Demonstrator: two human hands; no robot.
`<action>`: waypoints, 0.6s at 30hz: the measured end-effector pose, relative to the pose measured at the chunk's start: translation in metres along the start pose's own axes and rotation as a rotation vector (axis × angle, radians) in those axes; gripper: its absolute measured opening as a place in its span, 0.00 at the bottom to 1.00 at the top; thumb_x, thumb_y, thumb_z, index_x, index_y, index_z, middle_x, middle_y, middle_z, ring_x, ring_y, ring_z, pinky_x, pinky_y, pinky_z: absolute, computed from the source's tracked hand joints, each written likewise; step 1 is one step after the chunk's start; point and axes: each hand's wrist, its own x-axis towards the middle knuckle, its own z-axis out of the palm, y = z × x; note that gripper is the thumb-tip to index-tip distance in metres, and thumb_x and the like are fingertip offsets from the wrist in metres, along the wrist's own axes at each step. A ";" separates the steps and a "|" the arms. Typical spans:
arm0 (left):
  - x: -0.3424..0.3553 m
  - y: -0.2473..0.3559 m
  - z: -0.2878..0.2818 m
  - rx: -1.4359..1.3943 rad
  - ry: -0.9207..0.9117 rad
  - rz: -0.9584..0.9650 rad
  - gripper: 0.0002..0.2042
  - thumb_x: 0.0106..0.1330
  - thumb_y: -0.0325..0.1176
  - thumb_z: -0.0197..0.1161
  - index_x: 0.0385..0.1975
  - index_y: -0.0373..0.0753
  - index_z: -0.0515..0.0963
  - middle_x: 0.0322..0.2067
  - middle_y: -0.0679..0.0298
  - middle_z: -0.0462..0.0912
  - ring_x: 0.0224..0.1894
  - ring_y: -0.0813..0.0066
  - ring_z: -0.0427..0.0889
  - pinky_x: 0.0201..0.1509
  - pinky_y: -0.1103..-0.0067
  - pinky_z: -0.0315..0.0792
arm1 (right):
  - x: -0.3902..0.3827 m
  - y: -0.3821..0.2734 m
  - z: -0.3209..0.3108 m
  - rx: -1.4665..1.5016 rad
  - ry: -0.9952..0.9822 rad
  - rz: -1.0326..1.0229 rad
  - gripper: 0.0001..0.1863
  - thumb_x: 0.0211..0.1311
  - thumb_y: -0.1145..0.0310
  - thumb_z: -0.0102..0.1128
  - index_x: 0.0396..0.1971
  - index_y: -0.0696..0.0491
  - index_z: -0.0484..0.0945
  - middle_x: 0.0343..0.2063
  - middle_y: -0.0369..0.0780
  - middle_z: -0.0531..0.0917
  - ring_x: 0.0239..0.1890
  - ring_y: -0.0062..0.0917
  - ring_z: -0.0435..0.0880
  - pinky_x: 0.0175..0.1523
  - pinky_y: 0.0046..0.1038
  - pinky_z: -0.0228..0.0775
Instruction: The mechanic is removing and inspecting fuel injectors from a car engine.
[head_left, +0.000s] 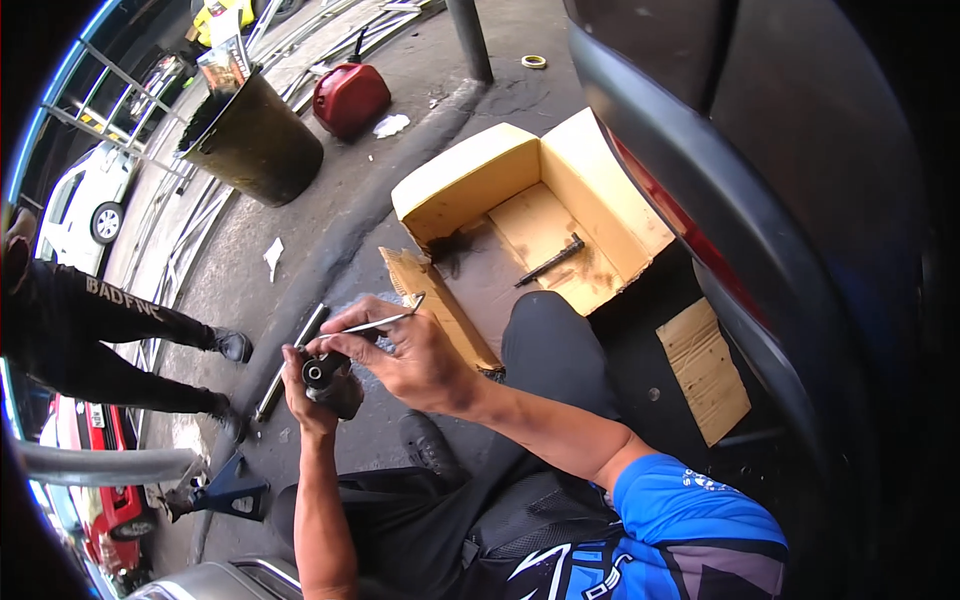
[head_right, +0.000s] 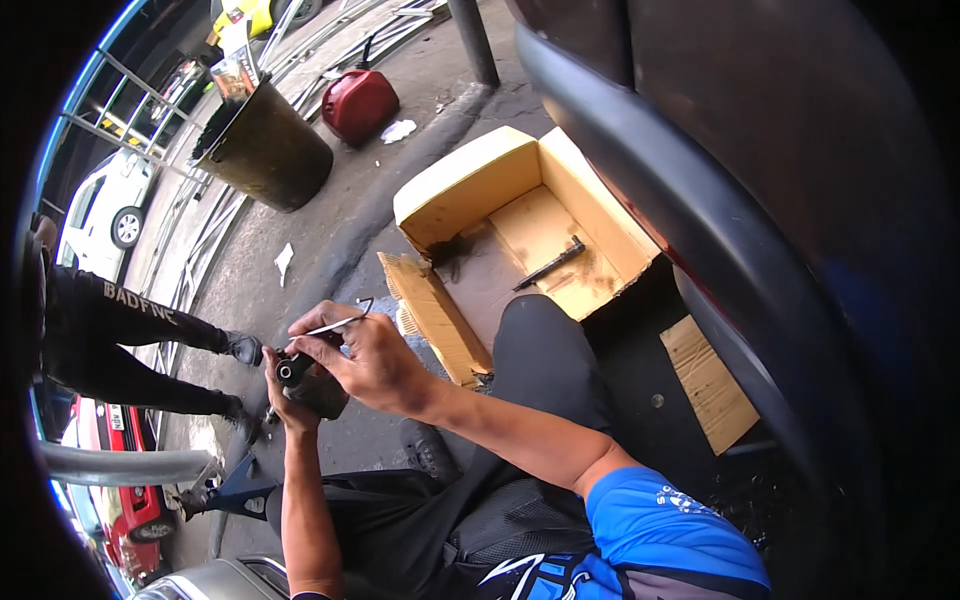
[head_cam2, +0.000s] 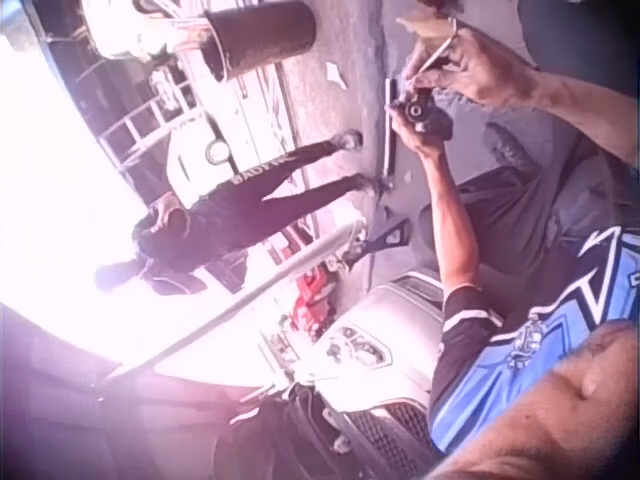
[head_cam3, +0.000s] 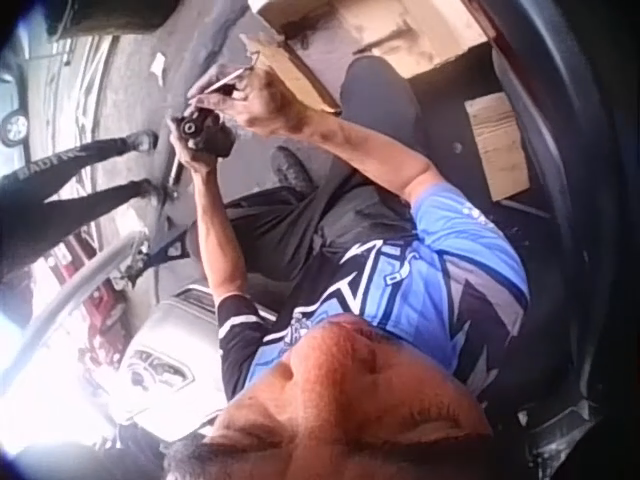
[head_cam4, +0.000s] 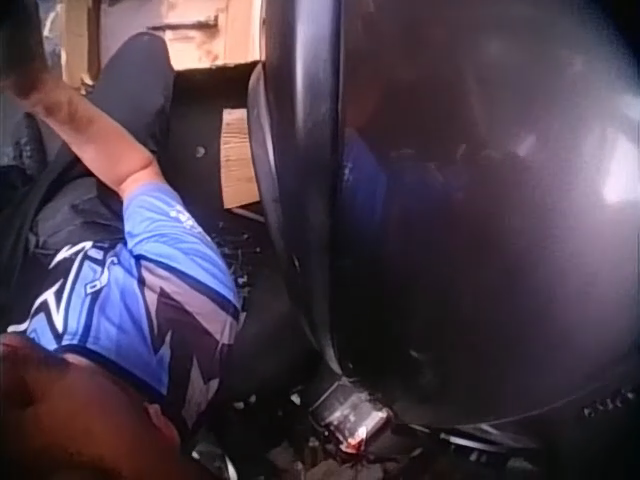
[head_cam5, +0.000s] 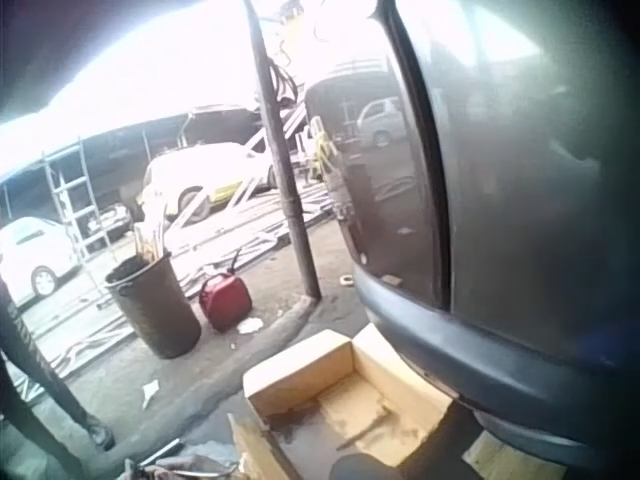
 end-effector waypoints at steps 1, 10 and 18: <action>0.001 -0.001 0.002 0.007 0.057 0.038 0.33 0.83 0.57 0.39 0.42 0.33 0.84 0.29 0.59 0.86 0.29 0.73 0.85 0.33 0.78 0.78 | 0.001 -0.001 0.000 -0.001 -0.011 -0.007 0.07 0.74 0.72 0.65 0.44 0.59 0.82 0.37 0.44 0.91 0.44 0.29 0.93 0.47 0.29 0.83; 0.004 0.007 0.005 0.278 -0.145 0.087 0.36 0.82 0.61 0.37 0.32 0.34 0.81 0.24 0.63 0.81 0.26 0.77 0.77 0.32 0.79 0.70 | -0.003 -0.010 -0.005 0.086 -0.008 0.185 0.06 0.73 0.74 0.66 0.45 0.59 0.84 0.35 0.39 0.89 0.38 0.16 0.88 0.41 0.19 0.80; 0.004 0.009 0.006 0.096 -0.177 -0.048 0.38 0.81 0.62 0.34 0.27 0.34 0.80 0.21 0.62 0.80 0.24 0.75 0.76 0.32 0.77 0.69 | -0.010 0.000 -0.004 0.172 -0.029 0.256 0.08 0.76 0.69 0.64 0.45 0.58 0.83 0.33 0.37 0.87 0.35 0.16 0.85 0.39 0.18 0.77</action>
